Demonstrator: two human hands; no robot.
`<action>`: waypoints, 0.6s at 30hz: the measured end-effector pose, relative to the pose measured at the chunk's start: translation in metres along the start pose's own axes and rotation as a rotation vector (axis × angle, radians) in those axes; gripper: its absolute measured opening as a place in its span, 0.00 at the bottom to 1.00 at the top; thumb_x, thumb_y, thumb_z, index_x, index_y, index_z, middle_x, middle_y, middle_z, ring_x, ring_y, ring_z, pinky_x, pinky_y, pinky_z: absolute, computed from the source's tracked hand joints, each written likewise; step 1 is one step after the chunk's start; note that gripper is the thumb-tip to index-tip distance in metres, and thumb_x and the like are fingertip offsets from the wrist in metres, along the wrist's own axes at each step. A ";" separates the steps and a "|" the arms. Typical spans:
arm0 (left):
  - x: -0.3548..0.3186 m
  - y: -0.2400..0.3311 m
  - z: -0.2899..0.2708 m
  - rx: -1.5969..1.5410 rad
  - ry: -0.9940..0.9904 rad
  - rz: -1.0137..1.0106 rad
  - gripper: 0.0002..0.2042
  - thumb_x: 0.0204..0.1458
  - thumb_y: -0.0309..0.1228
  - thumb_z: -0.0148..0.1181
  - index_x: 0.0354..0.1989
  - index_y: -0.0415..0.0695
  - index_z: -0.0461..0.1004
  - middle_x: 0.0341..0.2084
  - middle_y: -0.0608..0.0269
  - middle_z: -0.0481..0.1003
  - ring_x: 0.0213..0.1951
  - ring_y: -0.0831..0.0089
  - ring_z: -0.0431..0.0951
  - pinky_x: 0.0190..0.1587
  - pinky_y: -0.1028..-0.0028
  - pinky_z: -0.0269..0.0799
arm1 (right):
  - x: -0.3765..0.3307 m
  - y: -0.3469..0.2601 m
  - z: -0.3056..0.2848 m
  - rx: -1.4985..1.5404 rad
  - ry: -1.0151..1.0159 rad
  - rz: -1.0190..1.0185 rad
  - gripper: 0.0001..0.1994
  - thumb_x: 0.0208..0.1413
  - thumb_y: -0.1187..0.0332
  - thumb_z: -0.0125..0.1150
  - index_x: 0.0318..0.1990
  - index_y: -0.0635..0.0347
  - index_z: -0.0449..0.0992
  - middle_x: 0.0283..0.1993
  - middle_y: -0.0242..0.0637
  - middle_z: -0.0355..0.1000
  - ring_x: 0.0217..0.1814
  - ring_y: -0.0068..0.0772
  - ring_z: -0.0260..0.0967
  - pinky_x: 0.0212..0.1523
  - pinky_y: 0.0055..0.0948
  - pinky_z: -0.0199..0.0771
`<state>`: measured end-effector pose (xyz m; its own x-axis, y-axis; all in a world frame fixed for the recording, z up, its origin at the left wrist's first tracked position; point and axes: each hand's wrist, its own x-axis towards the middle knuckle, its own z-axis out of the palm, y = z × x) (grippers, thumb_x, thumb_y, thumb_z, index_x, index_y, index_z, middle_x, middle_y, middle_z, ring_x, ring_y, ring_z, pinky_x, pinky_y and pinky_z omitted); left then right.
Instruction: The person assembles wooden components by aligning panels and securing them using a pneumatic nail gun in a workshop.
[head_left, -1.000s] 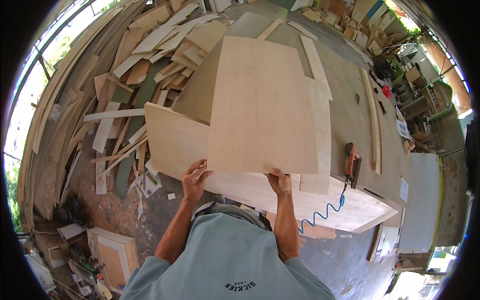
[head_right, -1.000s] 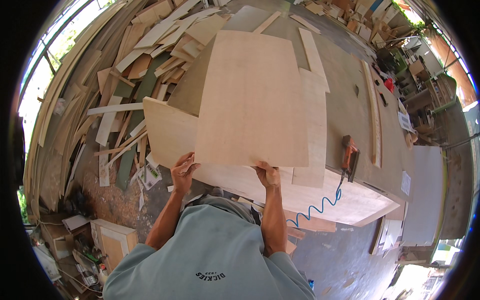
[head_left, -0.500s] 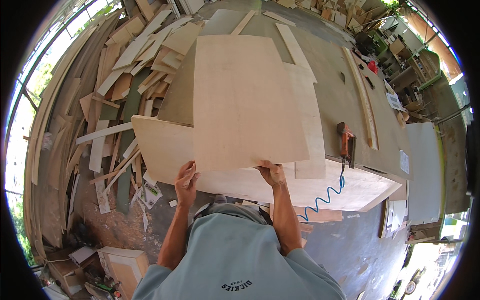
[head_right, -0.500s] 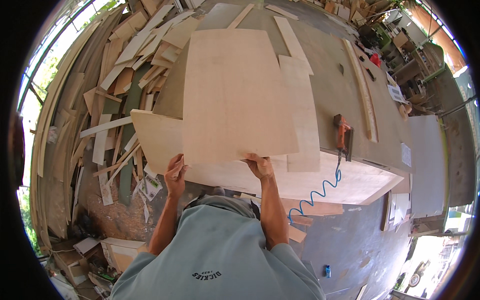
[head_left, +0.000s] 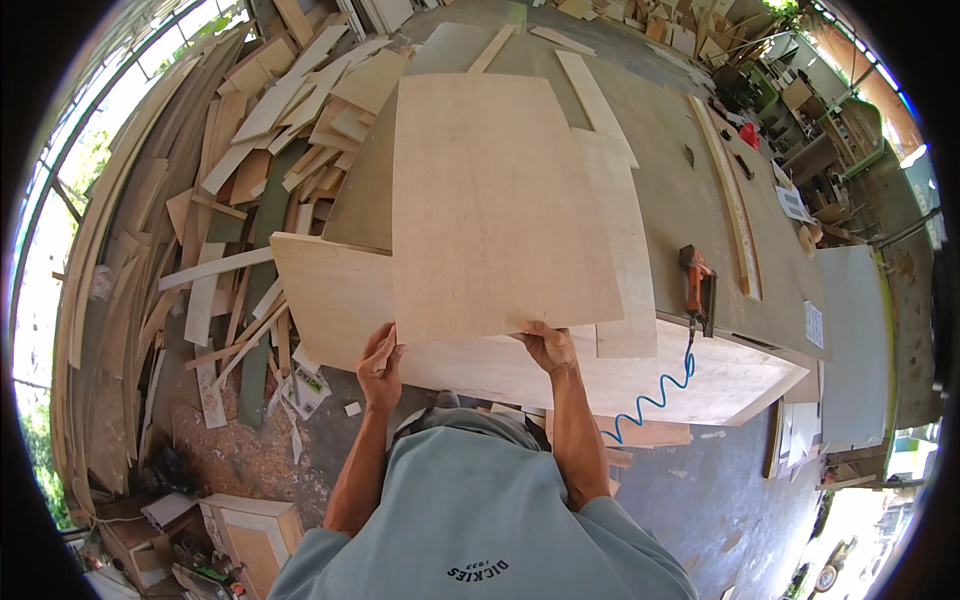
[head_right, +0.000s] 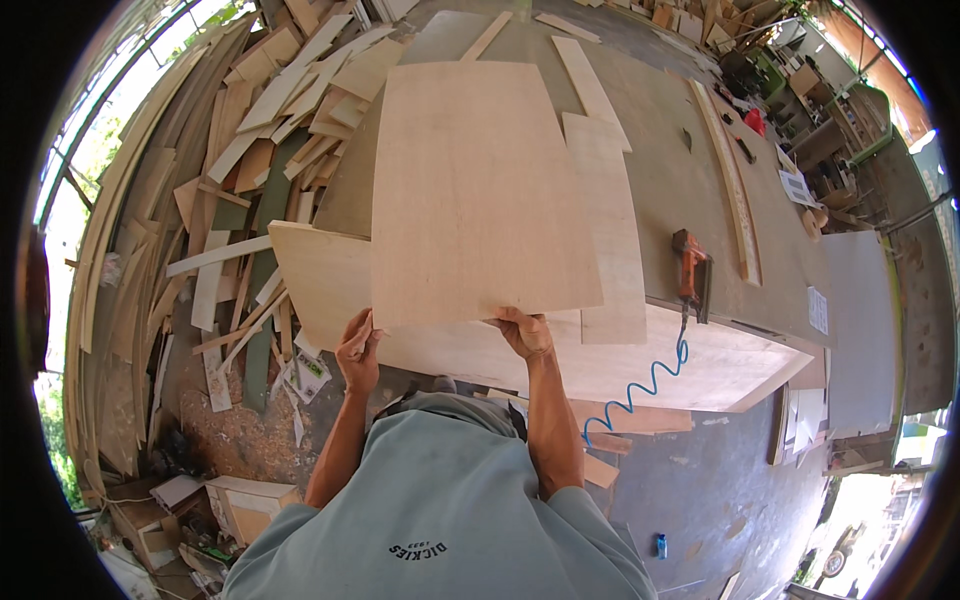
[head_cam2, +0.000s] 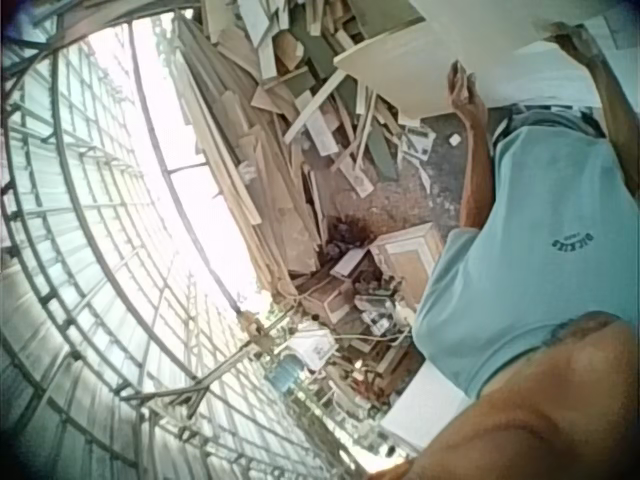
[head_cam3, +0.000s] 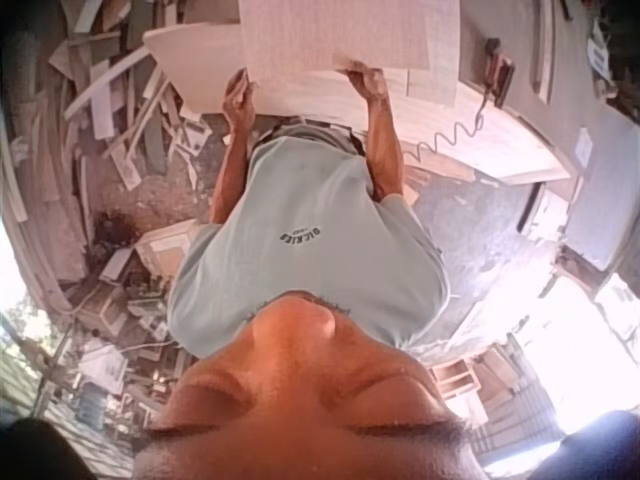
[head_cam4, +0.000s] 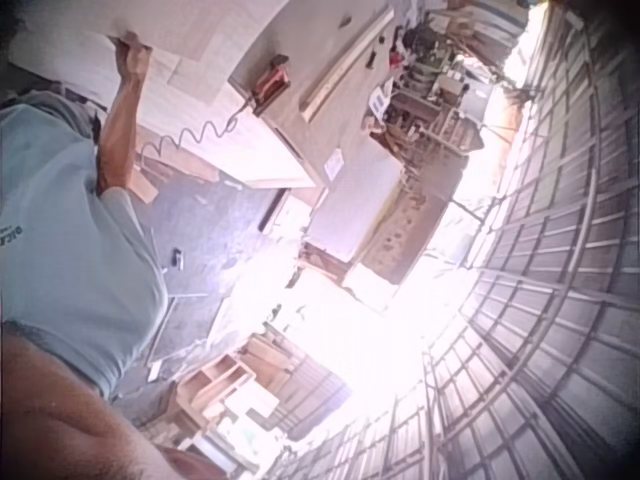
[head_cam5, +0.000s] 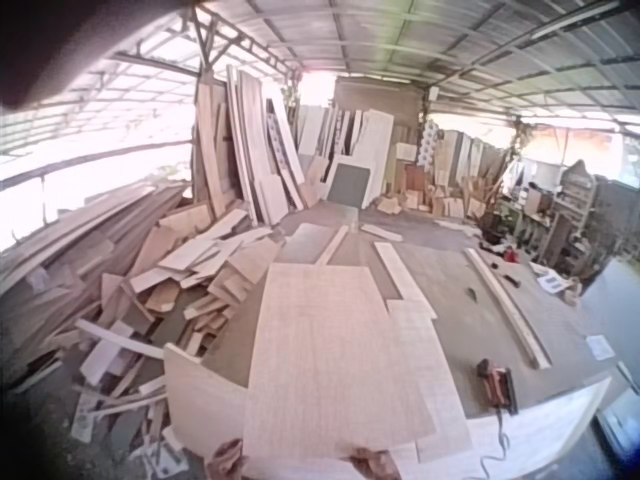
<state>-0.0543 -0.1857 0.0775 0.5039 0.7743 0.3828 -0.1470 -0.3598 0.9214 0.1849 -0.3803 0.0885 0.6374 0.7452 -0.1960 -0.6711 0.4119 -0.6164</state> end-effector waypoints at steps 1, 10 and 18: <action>0.000 0.001 0.000 -0.005 0.004 -0.003 0.18 0.52 0.12 0.59 0.52 0.37 0.77 0.53 0.50 0.74 0.52 0.66 0.77 0.51 0.72 0.74 | 0.000 0.001 0.000 0.005 0.004 0.002 0.17 0.50 0.86 0.57 0.48 0.62 0.75 0.44 0.41 0.76 0.45 0.43 0.77 0.50 0.48 0.83; 0.000 0.001 -0.001 0.003 -0.003 0.009 0.18 0.53 0.12 0.58 0.52 0.37 0.77 0.53 0.51 0.74 0.52 0.65 0.77 0.51 0.73 0.74 | 0.001 0.002 0.001 -0.026 -0.007 0.003 0.18 0.50 0.85 0.57 0.50 0.63 0.73 0.45 0.42 0.75 0.48 0.44 0.77 0.50 0.48 0.83; 0.002 0.002 -0.004 0.005 -0.035 0.006 0.18 0.53 0.13 0.59 0.52 0.39 0.77 0.53 0.51 0.74 0.52 0.64 0.77 0.53 0.71 0.73 | -0.002 -0.001 0.008 -0.044 -0.021 0.003 0.20 0.52 0.83 0.58 0.54 0.64 0.70 0.50 0.45 0.73 0.51 0.48 0.75 0.51 0.51 0.83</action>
<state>-0.0570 -0.1829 0.0808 0.5329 0.7534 0.3852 -0.1453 -0.3670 0.9188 0.1813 -0.3781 0.0951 0.6272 0.7573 -0.1817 -0.6549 0.3867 -0.6493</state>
